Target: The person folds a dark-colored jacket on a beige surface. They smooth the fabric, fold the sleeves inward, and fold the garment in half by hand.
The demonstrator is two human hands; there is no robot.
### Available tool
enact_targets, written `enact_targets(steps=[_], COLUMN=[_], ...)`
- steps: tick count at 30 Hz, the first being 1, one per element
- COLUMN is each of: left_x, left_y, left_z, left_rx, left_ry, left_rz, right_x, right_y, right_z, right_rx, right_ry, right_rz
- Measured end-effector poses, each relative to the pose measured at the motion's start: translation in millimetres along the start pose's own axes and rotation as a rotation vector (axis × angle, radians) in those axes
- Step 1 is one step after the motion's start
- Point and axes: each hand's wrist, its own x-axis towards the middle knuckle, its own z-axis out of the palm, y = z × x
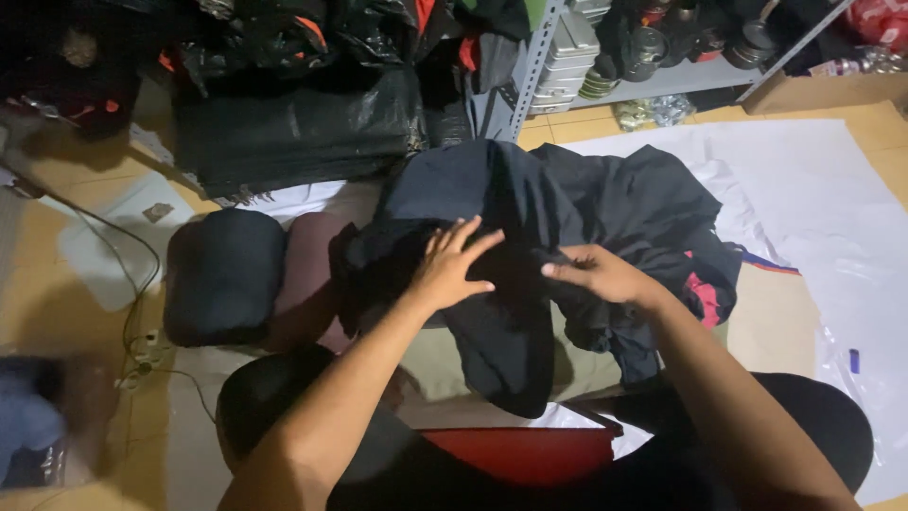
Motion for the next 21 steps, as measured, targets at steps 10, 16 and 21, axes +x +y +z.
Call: enact_targets(steps=[10,16,21], left_x=[32,-13,-28], left_y=[-32,8,-26], left_z=[65,-35,-68], left_rx=[-0.714,-1.018,-0.331], left_ry=[0.067,0.066,0.153], left_rz=[-0.252,-0.106,-0.358], right_x=[-12,4,-11], right_y=[10,118,184], right_z=[-41,-121,-142], right_rx=[-0.727,-1.262,-1.165], right_ry=[0.201,0.634,0.717], right_rz=[0.182,0.248,0.158])
